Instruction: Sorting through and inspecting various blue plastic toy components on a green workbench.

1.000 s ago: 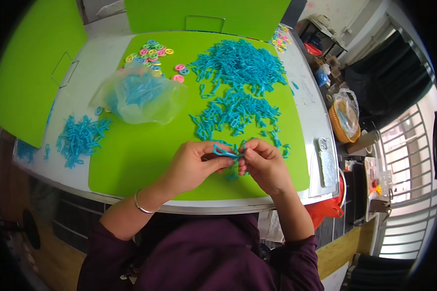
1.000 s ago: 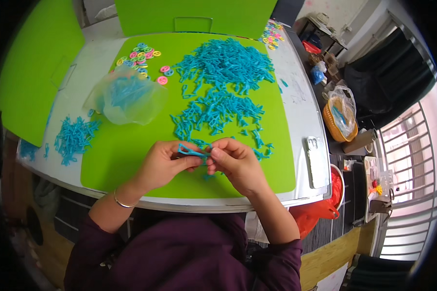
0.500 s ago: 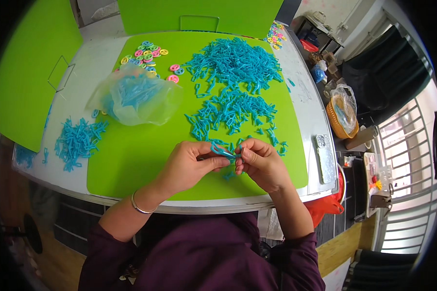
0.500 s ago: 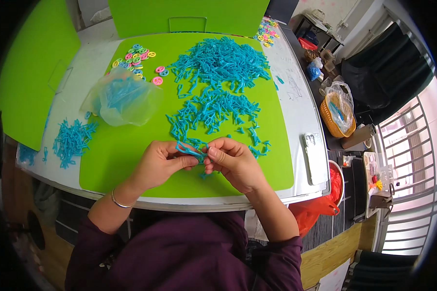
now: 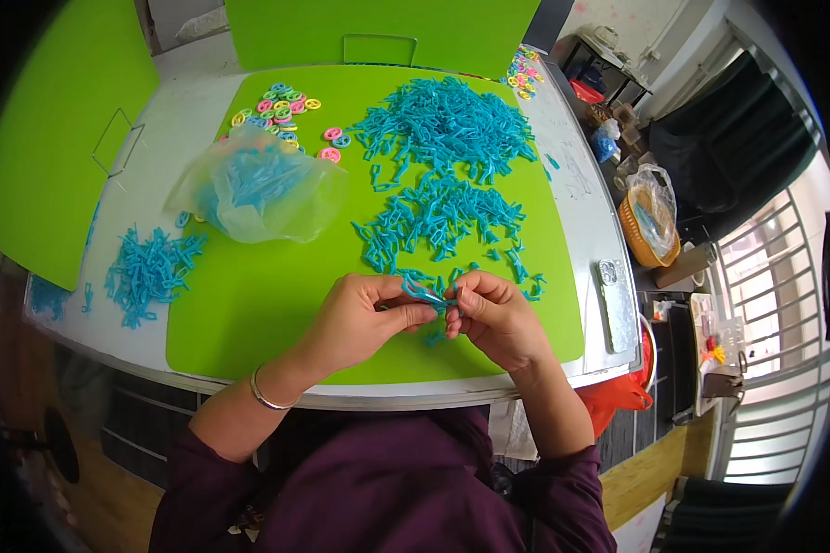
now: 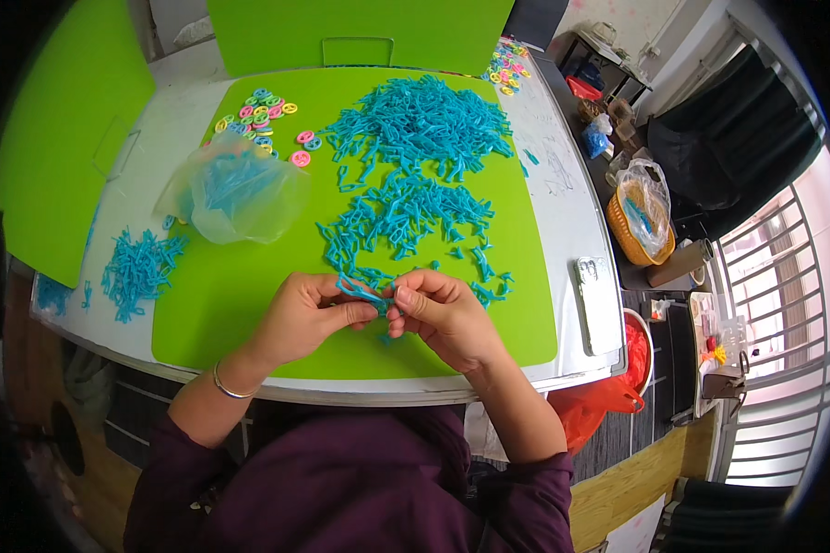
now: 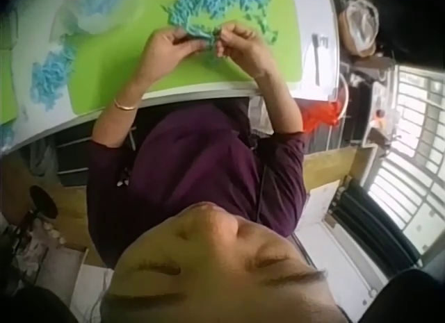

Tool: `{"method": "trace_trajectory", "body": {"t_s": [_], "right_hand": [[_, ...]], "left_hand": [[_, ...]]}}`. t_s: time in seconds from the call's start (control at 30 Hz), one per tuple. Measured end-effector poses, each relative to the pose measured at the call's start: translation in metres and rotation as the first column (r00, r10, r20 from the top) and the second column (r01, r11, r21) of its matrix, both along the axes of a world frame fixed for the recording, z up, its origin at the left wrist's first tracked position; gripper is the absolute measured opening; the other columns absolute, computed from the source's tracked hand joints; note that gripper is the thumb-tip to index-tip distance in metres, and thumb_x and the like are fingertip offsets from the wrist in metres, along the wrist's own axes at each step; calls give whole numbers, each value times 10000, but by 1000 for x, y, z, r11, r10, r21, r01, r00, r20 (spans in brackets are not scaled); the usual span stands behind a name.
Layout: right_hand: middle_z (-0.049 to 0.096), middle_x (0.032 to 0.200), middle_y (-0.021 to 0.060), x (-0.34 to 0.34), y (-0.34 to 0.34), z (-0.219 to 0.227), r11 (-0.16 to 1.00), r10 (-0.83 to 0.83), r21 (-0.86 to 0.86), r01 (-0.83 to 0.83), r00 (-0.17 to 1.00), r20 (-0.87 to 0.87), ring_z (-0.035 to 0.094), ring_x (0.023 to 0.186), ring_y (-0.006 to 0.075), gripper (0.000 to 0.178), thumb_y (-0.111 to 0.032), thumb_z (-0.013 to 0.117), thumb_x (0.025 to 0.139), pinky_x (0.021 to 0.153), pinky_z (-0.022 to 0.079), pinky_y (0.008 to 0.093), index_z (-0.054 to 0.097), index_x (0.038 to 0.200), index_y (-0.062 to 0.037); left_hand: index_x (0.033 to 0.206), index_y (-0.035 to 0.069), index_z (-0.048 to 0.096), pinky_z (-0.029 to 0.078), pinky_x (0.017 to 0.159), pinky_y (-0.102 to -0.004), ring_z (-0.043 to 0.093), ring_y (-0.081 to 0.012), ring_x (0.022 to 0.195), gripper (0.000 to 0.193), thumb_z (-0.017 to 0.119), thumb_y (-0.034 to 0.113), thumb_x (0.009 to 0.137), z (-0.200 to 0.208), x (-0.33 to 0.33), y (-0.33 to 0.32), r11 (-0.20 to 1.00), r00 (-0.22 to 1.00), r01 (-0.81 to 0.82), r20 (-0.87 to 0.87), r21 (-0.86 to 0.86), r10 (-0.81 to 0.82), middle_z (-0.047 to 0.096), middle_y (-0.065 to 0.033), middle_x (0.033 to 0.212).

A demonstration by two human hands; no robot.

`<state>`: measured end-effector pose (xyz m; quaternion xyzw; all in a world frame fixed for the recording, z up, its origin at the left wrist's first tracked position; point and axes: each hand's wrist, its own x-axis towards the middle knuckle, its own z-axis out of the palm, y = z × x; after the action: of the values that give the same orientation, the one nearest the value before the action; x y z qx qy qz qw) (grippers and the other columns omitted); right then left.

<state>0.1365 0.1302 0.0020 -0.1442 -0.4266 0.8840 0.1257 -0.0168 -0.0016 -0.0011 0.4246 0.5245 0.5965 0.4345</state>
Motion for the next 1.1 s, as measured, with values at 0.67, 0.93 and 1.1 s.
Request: {"method": "trace_trajectory", "body": {"t_s": [0.67,0.93,1.1], "right_hand": [[613,759,27,1,-5,5,919,-27,394,-30,990,138,573,680,96,119,-119,631,846,652,471,230,605,870,-6],[592,683,27,-4,-6,14,949,-87,310,52,991,101,574,636,116,100,-120,605,859,635,465,239,581,860,-23],[510,591,22,23,5,52,753,-478,514,411,879,-2,449,464,82,104,-81,510,873,416,360,217,523,963,-31]], "left_hand": [[797,-31,664,465,537,-215,594,-73,616,36,646,-13,772,11,8,-7,989,917,-146,-374,3,137,633,-45,642],[1158,5,539,483,766,-242,594,-121,918,351,616,8,815,13,-2,-3,1000,977,21,-212,-23,-25,610,-87,1051],[1335,37,344,327,1010,-427,383,-286,1234,622,628,238,820,62,-33,-34,654,601,-254,-413,713,684,379,-186,1333]]}}
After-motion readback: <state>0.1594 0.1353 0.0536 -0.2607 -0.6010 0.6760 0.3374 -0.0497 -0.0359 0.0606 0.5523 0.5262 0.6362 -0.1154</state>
